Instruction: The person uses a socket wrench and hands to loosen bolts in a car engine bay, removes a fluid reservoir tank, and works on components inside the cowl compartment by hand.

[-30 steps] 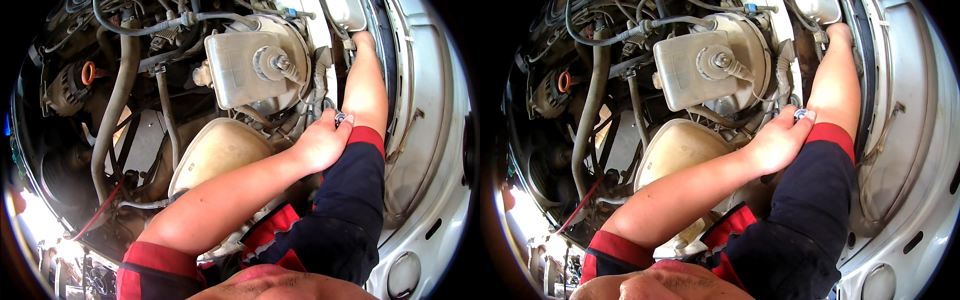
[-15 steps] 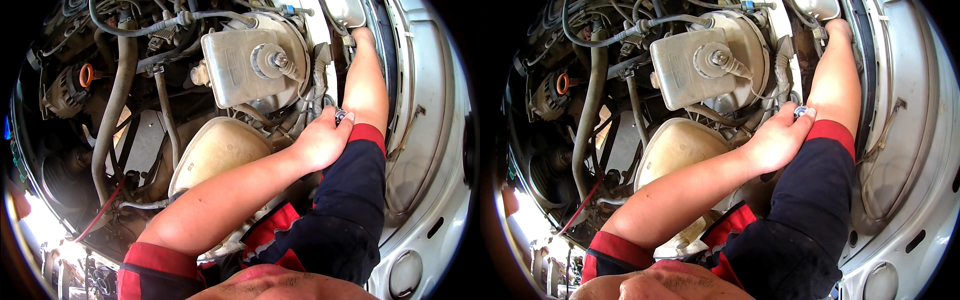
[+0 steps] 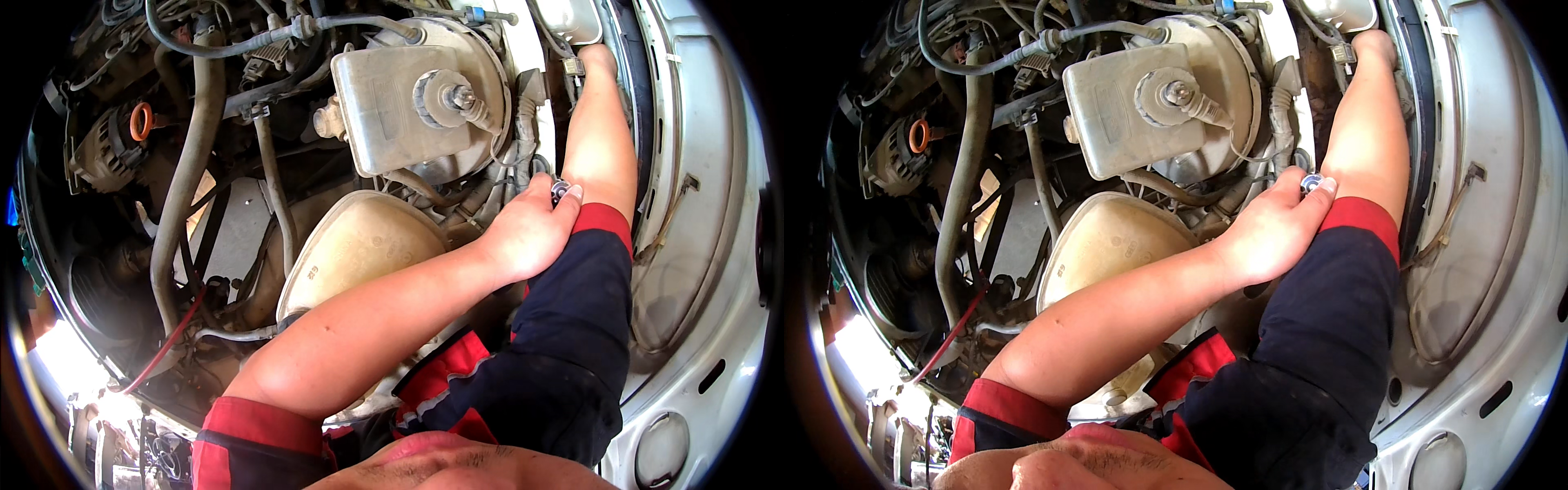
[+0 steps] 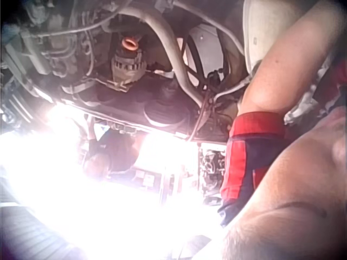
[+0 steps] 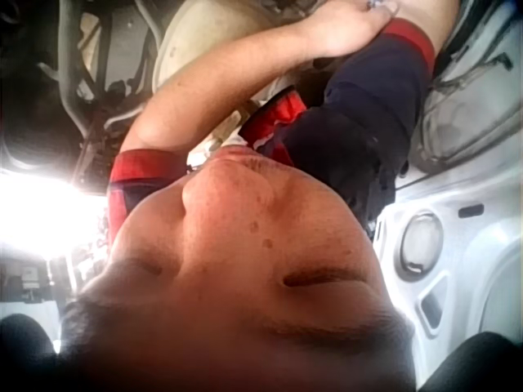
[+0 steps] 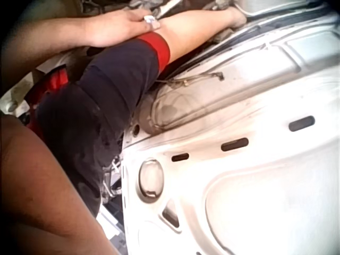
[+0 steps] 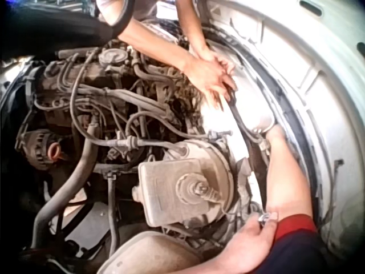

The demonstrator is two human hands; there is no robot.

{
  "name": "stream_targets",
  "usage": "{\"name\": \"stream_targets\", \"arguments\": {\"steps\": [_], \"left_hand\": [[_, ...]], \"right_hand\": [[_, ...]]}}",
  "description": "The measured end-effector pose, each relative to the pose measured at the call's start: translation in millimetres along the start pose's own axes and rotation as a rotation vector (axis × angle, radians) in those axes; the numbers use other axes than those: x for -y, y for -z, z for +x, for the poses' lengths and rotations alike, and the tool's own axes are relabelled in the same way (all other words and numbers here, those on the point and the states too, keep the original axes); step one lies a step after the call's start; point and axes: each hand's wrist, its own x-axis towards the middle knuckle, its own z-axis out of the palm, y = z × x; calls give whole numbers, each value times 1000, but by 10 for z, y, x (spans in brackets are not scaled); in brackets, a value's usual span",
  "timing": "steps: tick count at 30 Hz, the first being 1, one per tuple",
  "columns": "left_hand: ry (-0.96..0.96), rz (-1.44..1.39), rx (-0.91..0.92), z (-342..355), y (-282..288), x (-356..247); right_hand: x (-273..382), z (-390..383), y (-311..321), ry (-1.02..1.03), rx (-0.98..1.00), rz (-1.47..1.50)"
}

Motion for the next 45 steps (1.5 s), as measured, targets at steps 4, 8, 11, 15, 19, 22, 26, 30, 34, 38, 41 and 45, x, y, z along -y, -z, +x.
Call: {"name": "stream_targets", "arguments": {"steps": [4,8,11,15,19,22,26,30,34,38,41,45], "left_hand": [[6,7,-13,18,4,24],[7,-1,11,21,15,6],[1,12,4,22,-14,7],[-11,-1,-2,20,14,11],[-4,-10,0,9,27,3],[-7,-13,1,7,4,-4],[-18,-28,-29,26,25,46],[-11,2,-10,21,-6,9],[-18,-12,-15,24,16,32],[-17,1,-19,26,13,24],[-28,5,-2,15,-5,1],[-1,6,-12,20,15,19]], "right_hand": [[42,-28,2,38,24,-18],[21,28,-41,49,-22,-48],[-37,112,-26,3,-40,-29],[7,106,-14,46,54,-93],[40,57,-30,44,50,-109],[0,86,20,2,49,-50],[96,-18,-28,92,64,-129],[-17,49,23,75,53,-100],[59,13,13,54,61,-78],[22,54,1,77,64,-133],[-45,131,20,55,35,-115],[30,67,-32,15,22,-43]]}}
